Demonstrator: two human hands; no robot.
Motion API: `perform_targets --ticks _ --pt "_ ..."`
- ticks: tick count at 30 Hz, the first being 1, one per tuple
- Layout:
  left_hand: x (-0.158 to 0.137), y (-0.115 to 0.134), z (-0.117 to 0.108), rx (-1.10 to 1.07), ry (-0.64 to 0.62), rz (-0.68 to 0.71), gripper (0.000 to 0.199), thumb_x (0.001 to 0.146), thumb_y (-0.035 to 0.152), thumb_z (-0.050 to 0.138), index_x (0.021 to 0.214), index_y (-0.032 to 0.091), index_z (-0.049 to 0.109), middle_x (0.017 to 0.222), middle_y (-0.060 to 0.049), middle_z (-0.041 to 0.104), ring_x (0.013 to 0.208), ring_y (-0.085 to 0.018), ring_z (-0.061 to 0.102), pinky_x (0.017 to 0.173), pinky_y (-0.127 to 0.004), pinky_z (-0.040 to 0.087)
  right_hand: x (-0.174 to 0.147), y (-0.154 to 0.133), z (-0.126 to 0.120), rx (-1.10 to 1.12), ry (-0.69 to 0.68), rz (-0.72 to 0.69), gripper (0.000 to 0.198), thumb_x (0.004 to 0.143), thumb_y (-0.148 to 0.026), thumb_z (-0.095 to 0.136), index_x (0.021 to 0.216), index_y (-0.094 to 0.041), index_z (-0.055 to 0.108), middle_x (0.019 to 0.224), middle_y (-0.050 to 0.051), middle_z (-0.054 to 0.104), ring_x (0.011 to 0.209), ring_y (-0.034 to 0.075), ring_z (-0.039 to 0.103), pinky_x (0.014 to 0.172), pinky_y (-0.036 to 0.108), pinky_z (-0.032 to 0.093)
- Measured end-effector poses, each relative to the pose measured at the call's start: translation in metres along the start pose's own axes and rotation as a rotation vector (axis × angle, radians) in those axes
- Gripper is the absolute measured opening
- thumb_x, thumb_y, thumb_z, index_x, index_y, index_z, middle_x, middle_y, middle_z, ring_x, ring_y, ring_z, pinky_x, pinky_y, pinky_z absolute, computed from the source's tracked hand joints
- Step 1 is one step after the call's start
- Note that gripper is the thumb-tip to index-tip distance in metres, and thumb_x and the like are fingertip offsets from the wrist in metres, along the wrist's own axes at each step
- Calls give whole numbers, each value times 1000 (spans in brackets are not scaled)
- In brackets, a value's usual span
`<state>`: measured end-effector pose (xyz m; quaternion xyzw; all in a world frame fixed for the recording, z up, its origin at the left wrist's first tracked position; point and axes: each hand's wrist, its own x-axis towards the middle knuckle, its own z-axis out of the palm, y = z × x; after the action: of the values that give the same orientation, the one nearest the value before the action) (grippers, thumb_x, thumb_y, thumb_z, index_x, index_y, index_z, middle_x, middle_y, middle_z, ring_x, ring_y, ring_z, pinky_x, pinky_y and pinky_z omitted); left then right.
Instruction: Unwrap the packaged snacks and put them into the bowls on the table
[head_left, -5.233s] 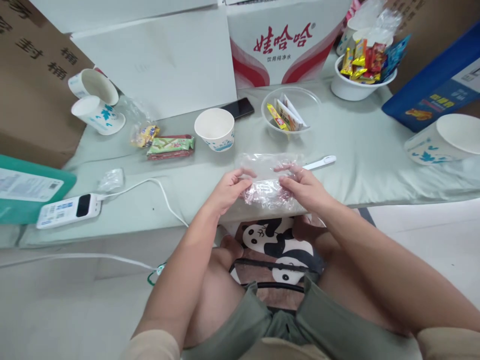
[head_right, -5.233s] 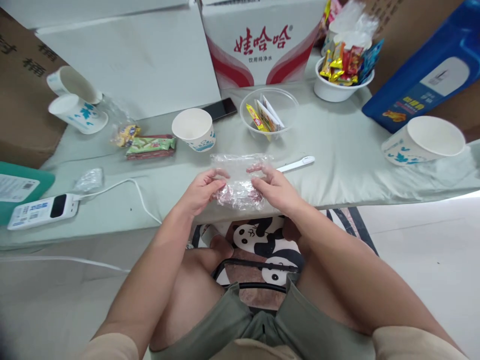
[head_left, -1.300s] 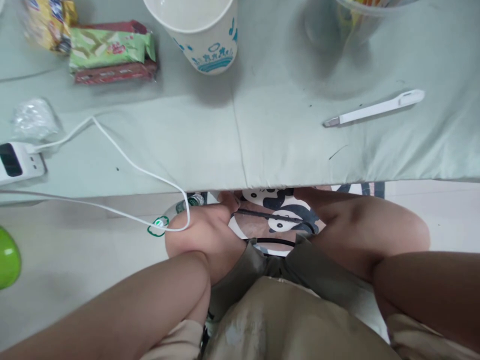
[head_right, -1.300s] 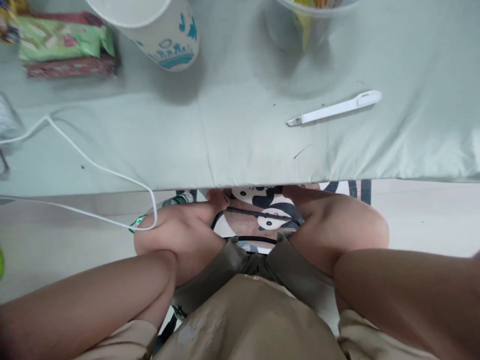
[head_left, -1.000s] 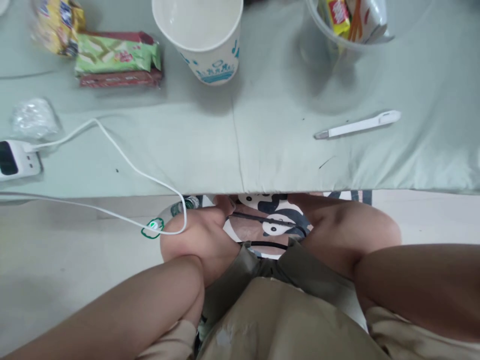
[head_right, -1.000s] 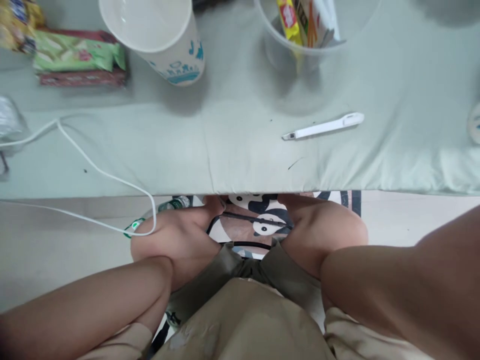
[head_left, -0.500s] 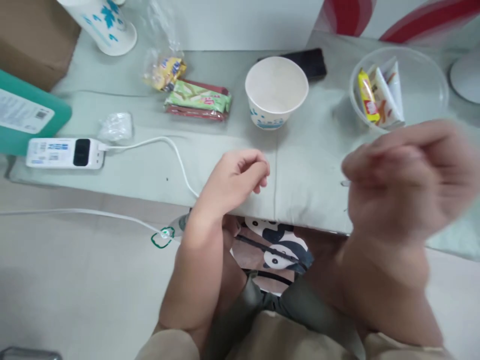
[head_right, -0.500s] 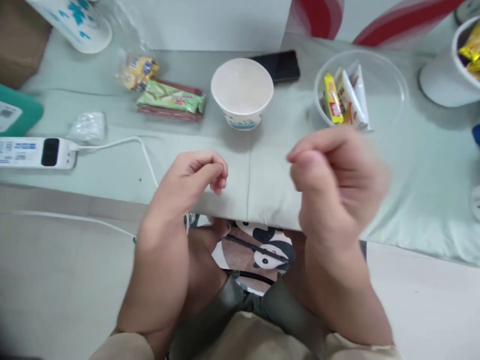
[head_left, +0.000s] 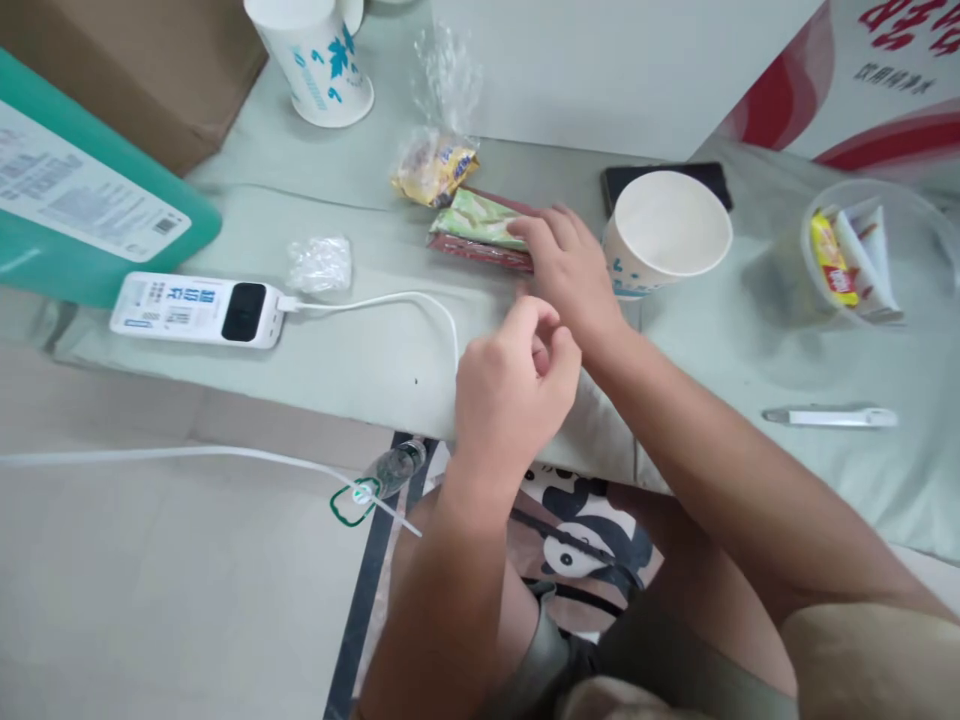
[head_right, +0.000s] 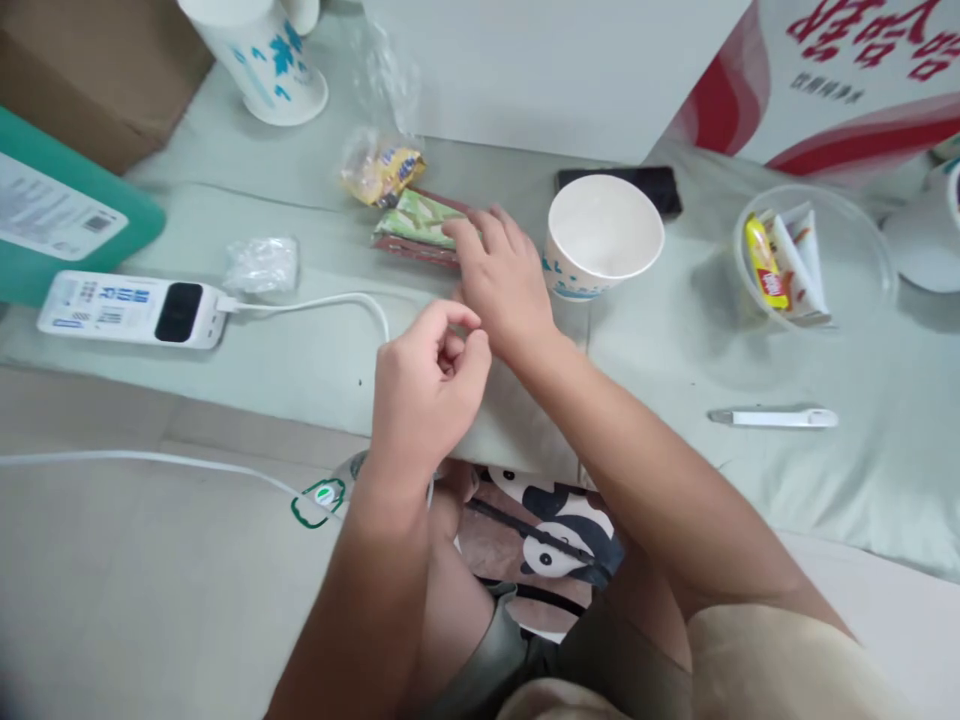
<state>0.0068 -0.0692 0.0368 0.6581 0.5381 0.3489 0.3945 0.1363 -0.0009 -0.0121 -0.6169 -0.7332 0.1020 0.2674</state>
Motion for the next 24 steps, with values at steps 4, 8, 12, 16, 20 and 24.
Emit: perform_targets --ticks 4,8,12,16,20,24 --pt "-1 -2 1 -44 -60 2 15 90 23 55 75 23 54 57 5 49 54 -12 45 57 -27 34 30 9 21 -187 -113 91 63 82 -17 61 143 -21 46 154 18 46 147 45 38 115 70 32" --pt "-1 -2 2 -92 -69 8 16 90 22 55 74 23 54 59 4 50 55 -12 45 57 -27 36 31 15 22 -158 -64 92 50 86 -30 66 133 -21 53 131 15 55 121 38 61 102 61 48" --pt "-3 0 3 -149 11 27 16 90 22 55 74 23 55 60 4 51 57 -11 49 58 -26 40 -5 4 -4 -44 -80 164 44 81 -33 72 122 -24 59 115 12 62 101 32 67 89 50 55" --pt "-8 5 3 -188 110 17 16 95 26 55 80 23 58 67 2 58 69 -14 58 64 -26 47 -75 -12 -46 411 -168 312 45 76 -36 72 118 -26 59 100 5 69 90 27 66 75 42 57" --pt "-6 5 12 -200 127 -53 13 100 31 51 94 24 62 83 -2 65 85 -16 63 70 -26 51 -138 0 -69 1050 -142 567 36 75 -40 64 108 -27 61 97 3 72 78 24 68 65 39 56" --pt "-5 2 37 -269 -115 -38 25 96 32 59 121 28 59 108 -5 67 100 -18 66 79 -29 56 -167 20 -74 1331 32 680 27 68 -43 59 90 -27 62 81 3 72 70 26 67 66 44 58"
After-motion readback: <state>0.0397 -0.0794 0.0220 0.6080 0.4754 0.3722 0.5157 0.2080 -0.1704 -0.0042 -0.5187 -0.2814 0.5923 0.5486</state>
